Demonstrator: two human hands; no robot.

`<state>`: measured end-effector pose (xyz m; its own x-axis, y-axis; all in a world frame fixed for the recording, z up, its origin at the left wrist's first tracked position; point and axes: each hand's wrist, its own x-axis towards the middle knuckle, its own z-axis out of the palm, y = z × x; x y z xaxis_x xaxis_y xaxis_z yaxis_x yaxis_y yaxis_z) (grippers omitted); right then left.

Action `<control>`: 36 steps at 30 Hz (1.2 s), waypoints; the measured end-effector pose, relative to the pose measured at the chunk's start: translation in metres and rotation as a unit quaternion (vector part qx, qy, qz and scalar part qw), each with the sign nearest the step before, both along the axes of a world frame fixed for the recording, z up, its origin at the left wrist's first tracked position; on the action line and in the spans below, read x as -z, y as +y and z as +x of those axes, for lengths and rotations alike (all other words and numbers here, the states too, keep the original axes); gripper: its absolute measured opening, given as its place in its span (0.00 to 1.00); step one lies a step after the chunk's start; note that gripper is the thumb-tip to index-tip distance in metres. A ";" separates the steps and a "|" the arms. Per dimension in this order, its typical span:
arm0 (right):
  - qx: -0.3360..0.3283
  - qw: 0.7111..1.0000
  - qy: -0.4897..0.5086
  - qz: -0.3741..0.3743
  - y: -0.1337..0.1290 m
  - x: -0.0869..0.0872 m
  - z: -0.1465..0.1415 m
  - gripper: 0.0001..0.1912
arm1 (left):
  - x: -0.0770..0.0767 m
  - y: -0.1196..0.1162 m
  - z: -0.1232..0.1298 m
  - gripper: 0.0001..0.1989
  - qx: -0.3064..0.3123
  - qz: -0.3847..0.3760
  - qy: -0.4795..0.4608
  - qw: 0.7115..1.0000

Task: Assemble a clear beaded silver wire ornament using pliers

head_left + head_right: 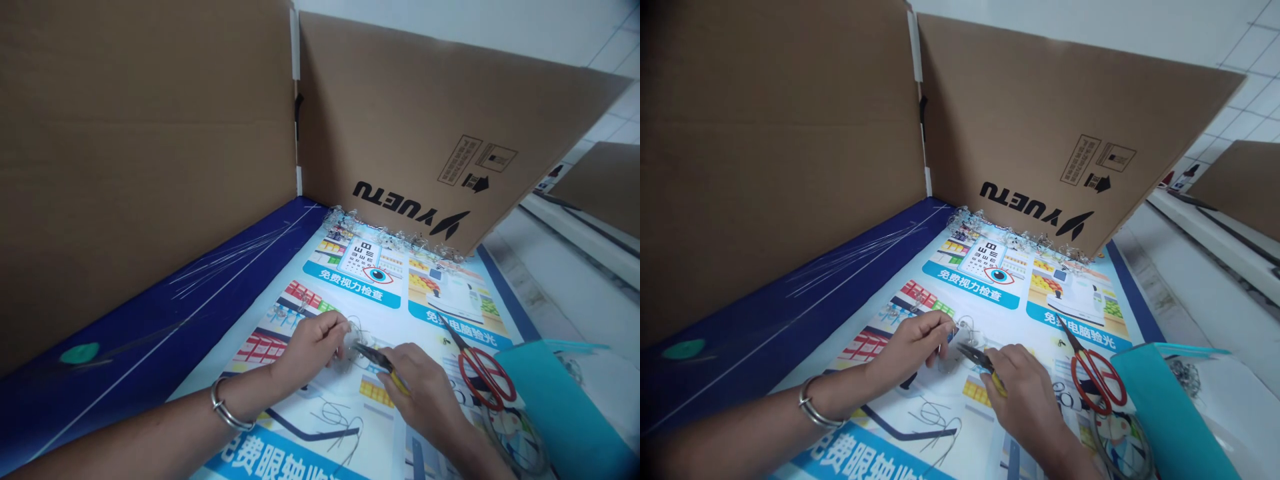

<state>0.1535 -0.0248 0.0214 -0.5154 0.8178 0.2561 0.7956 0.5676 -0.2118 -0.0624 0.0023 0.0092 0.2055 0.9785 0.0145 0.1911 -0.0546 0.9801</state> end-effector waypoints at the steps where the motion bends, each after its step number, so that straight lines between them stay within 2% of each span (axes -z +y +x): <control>1: 0.004 0.999 0.003 0.044 -0.001 0.001 -0.001 0.14 | 0.000 0.000 0.000 0.12 -0.003 -0.001 0.004 1.000; 5: -0.016 0.983 -0.037 0.182 -0.003 0.004 -0.001 0.17 | -0.003 -0.001 0.000 0.12 0.005 0.003 0.015 1.000; 10: -0.071 0.959 -0.139 0.238 -0.006 0.004 0.003 0.19 | -0.004 -0.003 0.002 0.12 -0.011 -0.002 0.011 1.000; 15: -0.093 0.951 -0.179 0.236 -0.010 0.000 0.000 0.19 | -0.004 -0.004 0.002 0.13 -0.008 0.019 0.017 1.000; 21: -0.101 0.951 -0.177 0.232 -0.011 -0.002 -0.005 0.19 | -0.003 -0.004 0.004 0.13 -0.015 0.056 0.061 0.996; 36: -0.102 0.951 -0.179 0.232 -0.010 0.001 -0.005 0.19 | 0.002 -0.004 0.006 0.13 -0.009 0.046 0.077 0.996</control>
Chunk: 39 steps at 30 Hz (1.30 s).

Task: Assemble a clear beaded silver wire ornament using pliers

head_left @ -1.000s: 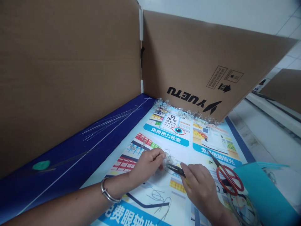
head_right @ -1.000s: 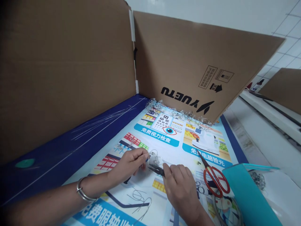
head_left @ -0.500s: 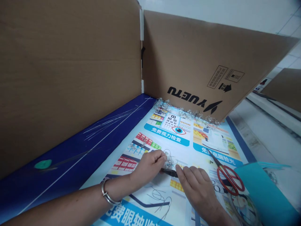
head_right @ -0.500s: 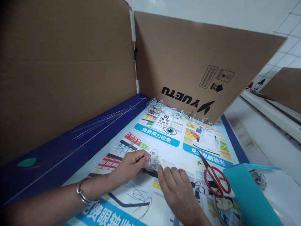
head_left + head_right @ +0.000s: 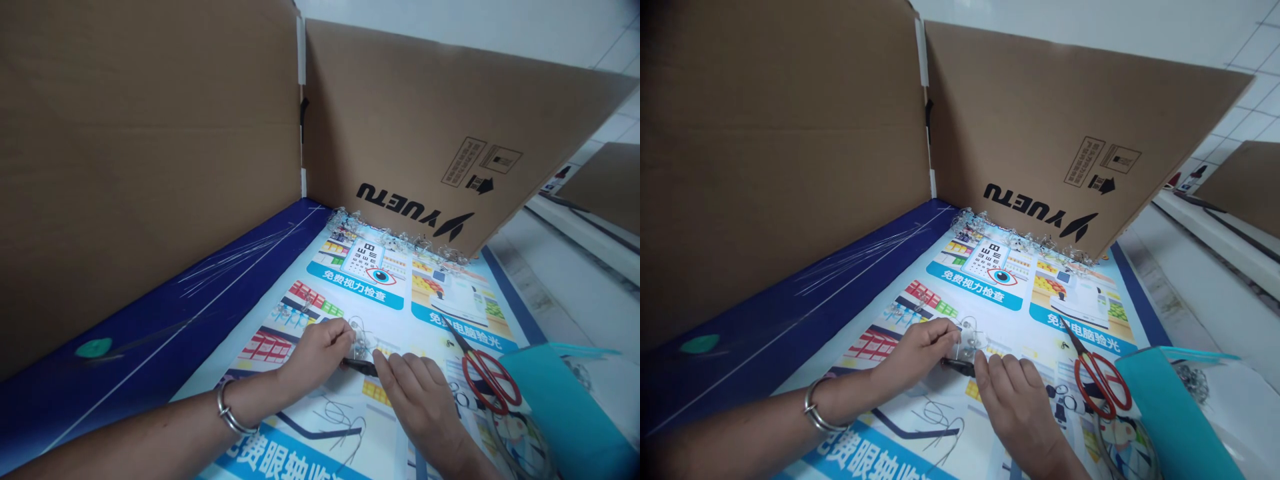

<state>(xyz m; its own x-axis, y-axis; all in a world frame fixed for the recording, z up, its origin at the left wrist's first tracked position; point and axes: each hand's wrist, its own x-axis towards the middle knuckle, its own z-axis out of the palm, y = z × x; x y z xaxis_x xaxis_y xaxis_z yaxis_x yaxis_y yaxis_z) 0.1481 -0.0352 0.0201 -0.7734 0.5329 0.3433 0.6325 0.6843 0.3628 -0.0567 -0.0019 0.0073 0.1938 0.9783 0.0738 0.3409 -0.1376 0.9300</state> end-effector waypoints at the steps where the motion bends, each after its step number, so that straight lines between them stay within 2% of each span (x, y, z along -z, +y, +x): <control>1: -0.001 1.000 0.003 0.004 0.000 0.000 0.000 0.19 | 0.000 0.000 0.000 0.13 0.000 -0.001 0.000 1.000; 26: -0.008 1.000 0.012 -0.016 -0.003 -0.002 -0.003 0.18 | -0.002 0.000 0.000 0.13 0.011 -0.030 -0.013 0.999; 39: 0.025 0.999 0.023 -0.029 -0.011 -0.008 -0.014 0.19 | -0.003 -0.001 -0.001 0.12 0.020 0.007 0.027 0.999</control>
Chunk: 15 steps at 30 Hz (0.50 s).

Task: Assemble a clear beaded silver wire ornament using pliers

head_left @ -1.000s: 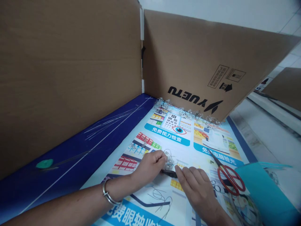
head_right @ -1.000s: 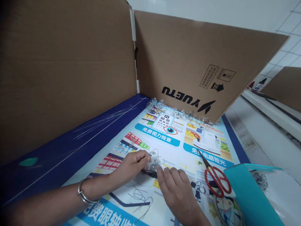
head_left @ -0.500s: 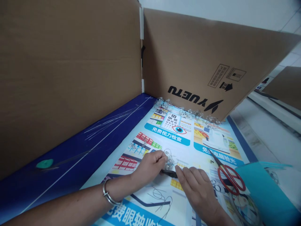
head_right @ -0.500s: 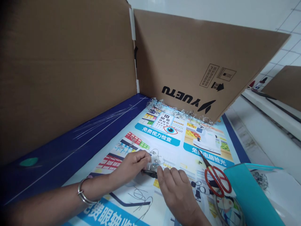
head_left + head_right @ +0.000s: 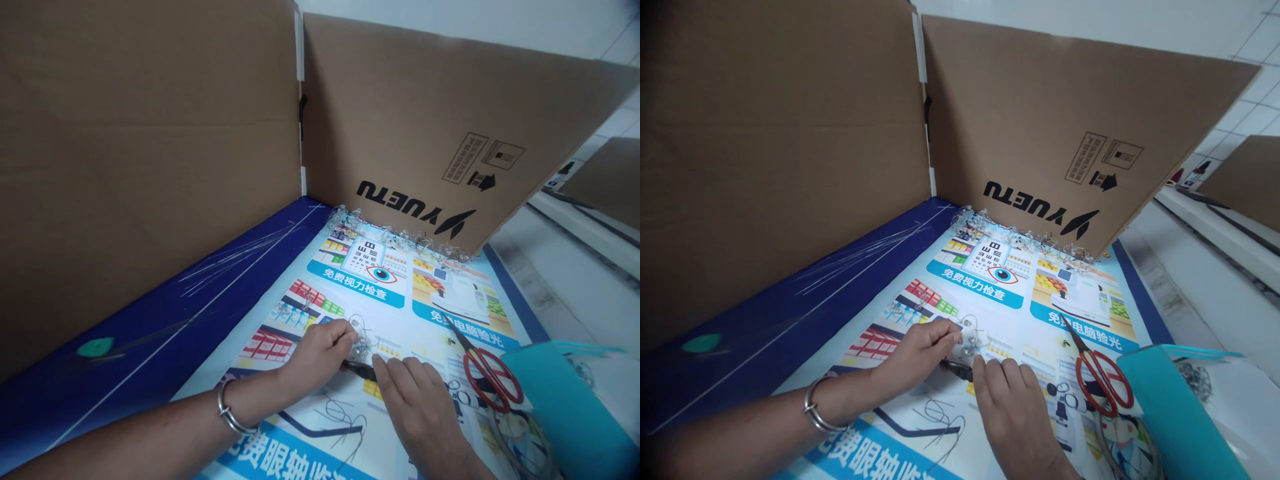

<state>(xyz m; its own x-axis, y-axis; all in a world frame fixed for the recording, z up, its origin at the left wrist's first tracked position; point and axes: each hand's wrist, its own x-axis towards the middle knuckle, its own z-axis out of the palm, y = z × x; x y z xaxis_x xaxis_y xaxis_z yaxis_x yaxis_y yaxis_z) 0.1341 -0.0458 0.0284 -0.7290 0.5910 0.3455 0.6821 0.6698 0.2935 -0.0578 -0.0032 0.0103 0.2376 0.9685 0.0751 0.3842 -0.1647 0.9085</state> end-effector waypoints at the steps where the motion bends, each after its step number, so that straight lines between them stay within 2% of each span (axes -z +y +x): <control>1: 0.003 1.000 0.001 -0.001 0.000 0.000 0.000 0.19 | 0.000 0.000 0.000 0.12 0.001 0.001 0.002 1.000; 10: 0.043 0.998 0.036 -0.036 -0.003 0.007 0.000 0.13 | -0.003 -0.003 -0.001 0.13 0.020 0.044 0.056 0.997; 15: 0.062 0.989 0.089 -0.099 -0.005 0.004 -0.002 0.11 | -0.002 -0.004 -0.002 0.13 0.042 0.079 0.099 0.991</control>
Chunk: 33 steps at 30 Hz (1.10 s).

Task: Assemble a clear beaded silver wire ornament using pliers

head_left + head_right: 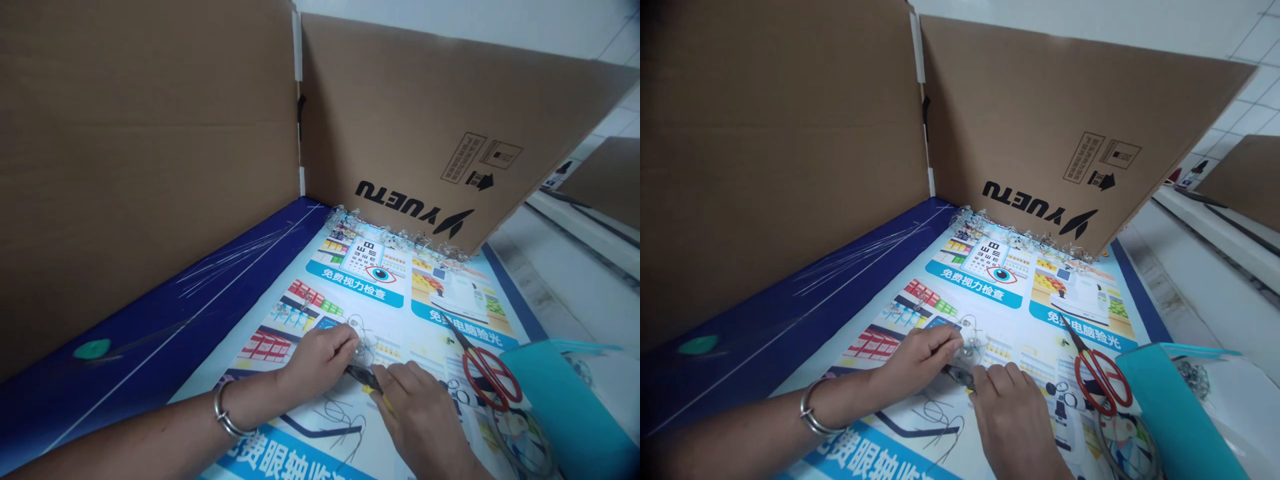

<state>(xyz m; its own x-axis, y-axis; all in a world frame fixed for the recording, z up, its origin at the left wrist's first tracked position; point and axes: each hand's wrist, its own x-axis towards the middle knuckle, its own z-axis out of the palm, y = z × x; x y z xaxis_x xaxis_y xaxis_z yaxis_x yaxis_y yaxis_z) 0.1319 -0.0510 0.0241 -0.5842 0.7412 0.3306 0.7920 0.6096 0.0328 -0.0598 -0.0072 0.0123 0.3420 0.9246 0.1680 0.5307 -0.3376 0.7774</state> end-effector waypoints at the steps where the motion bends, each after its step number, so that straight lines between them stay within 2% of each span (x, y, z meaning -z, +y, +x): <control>1: 0.007 1.000 0.009 -0.016 0.000 -0.001 0.000 0.11 | 0.000 -0.001 0.000 0.13 0.006 0.007 0.005 1.000; 5: 0.035 0.995 0.031 -0.090 0.000 -0.006 0.003 0.12 | 0.000 -0.004 0.000 0.13 0.042 0.027 0.014 0.999; 8: 0.036 0.993 0.036 -0.106 0.003 -0.008 0.004 0.12 | -0.001 -0.005 0.001 0.13 0.041 -0.002 -0.017 0.999; 14: -0.010 1.000 0.010 0.003 0.007 -0.008 0.008 0.13 | -0.001 0.001 0.002 0.13 0.005 -0.132 -0.140 0.981; 19: -0.044 0.995 -0.053 0.076 0.009 -0.010 0.012 0.16 | 0.001 0.003 0.003 0.13 -0.005 -0.175 -0.181 0.968; 27: -0.075 0.987 -0.109 0.091 0.011 -0.011 0.018 0.18 | 0.006 0.004 0.004 0.13 0.004 -0.183 -0.217 0.959; 33: -0.081 0.986 -0.110 0.099 0.010 -0.011 0.017 0.18 | 0.003 0.004 0.004 0.13 0.001 -0.166 -0.182 0.969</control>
